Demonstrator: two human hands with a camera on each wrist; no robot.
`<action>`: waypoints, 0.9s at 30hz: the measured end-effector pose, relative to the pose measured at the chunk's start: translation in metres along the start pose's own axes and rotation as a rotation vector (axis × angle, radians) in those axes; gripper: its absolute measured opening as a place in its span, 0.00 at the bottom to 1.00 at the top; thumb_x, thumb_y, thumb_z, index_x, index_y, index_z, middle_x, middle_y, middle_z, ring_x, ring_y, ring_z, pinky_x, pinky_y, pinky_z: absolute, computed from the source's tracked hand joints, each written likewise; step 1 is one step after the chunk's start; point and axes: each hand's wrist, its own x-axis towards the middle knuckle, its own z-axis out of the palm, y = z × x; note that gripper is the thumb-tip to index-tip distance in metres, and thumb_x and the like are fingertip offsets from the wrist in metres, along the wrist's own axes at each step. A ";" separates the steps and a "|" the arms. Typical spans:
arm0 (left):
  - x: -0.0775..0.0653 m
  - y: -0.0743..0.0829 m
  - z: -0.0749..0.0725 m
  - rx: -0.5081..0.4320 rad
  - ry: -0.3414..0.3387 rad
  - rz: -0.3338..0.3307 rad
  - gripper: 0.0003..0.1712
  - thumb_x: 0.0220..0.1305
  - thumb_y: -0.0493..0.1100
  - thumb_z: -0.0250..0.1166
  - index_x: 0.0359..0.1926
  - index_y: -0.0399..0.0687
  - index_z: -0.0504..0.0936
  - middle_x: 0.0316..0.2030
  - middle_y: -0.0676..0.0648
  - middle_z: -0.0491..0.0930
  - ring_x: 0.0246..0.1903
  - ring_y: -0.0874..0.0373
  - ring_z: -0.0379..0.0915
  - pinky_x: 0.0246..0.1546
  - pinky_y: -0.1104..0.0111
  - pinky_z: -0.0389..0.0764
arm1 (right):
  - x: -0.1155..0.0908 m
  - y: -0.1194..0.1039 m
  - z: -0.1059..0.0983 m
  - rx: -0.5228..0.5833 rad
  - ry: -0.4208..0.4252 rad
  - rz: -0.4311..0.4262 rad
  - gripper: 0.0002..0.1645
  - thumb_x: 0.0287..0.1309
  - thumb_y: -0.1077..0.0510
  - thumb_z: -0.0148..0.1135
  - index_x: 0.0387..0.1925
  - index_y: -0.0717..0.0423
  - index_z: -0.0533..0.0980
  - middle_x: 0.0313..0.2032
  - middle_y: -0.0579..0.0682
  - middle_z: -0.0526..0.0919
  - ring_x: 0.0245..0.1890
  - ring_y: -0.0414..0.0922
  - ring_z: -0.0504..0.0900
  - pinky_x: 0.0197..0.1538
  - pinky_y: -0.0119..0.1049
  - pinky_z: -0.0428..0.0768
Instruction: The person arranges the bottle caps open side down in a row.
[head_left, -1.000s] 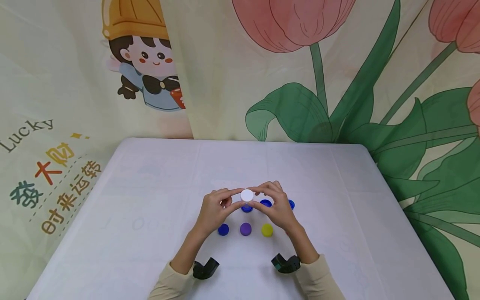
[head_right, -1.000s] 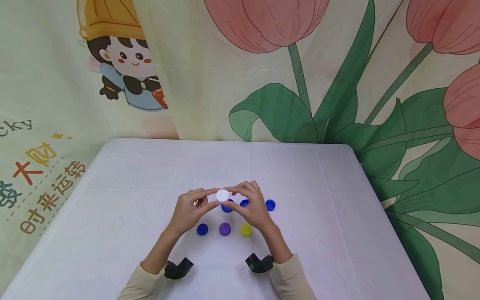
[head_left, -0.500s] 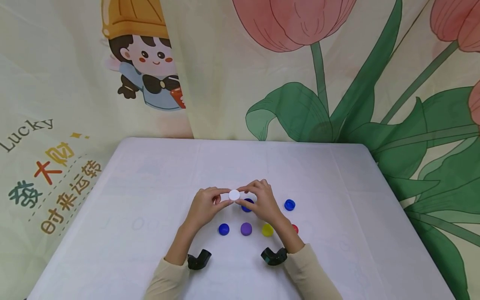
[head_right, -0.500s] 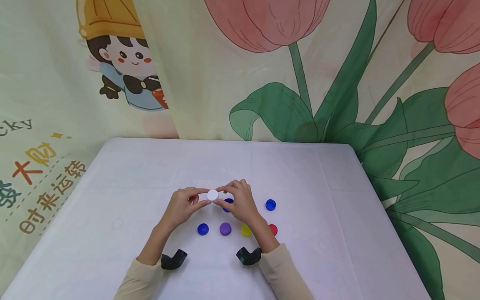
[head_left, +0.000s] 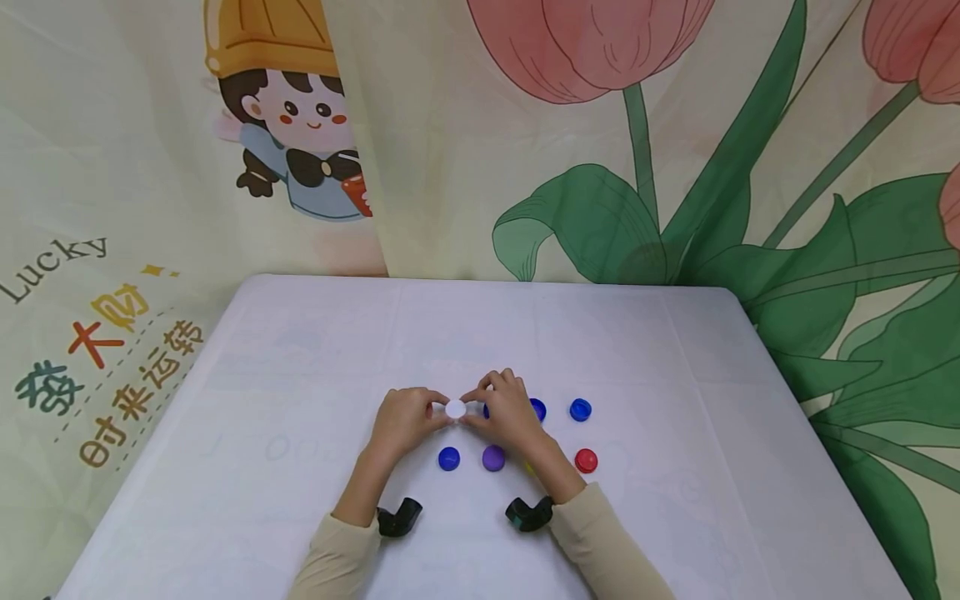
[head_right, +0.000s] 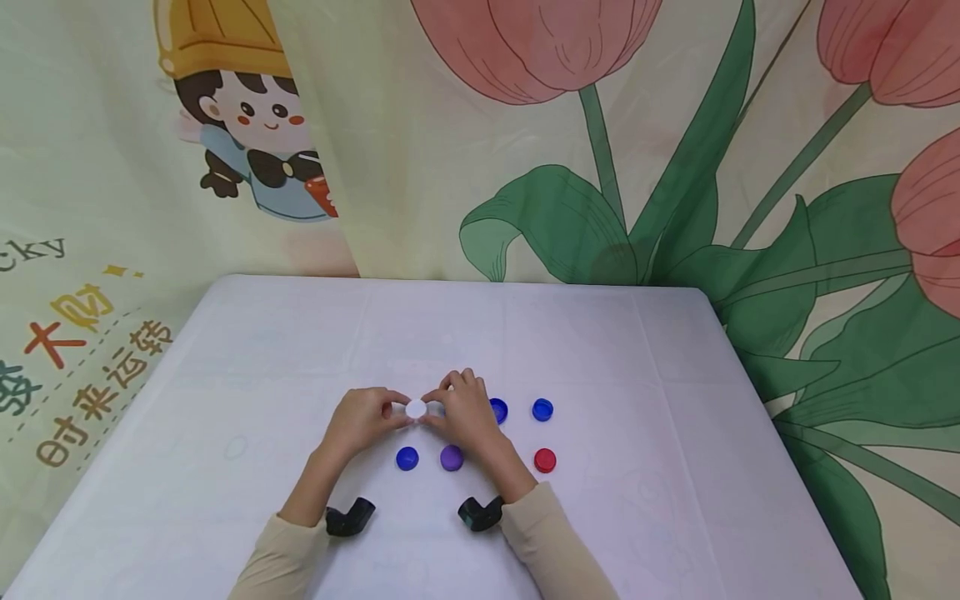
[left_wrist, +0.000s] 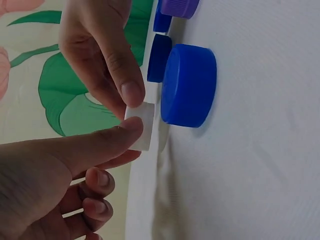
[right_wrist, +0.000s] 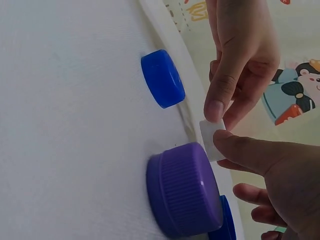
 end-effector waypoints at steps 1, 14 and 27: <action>0.000 0.000 0.001 0.014 0.005 -0.001 0.15 0.43 0.49 0.74 0.33 0.47 0.86 0.12 0.57 0.64 0.16 0.63 0.59 0.25 0.64 0.62 | 0.000 0.000 0.001 -0.009 0.003 -0.002 0.18 0.49 0.41 0.67 0.41 0.43 0.83 0.37 0.46 0.74 0.38 0.43 0.64 0.43 0.38 0.63; -0.002 0.009 0.002 0.218 0.039 -0.063 0.22 0.40 0.50 0.75 0.39 0.47 0.86 0.25 0.45 0.80 0.27 0.49 0.76 0.28 0.60 0.66 | -0.004 0.010 -0.007 -0.001 0.003 0.049 0.22 0.49 0.42 0.67 0.47 0.44 0.81 0.45 0.48 0.74 0.43 0.45 0.64 0.47 0.40 0.63; 0.017 0.047 -0.008 0.083 -0.010 0.031 0.19 0.45 0.45 0.74 0.41 0.48 0.85 0.17 0.55 0.66 0.21 0.60 0.64 0.28 0.64 0.62 | -0.021 0.034 -0.031 0.054 0.044 0.114 0.23 0.46 0.45 0.70 0.45 0.47 0.82 0.44 0.51 0.75 0.43 0.48 0.65 0.47 0.43 0.63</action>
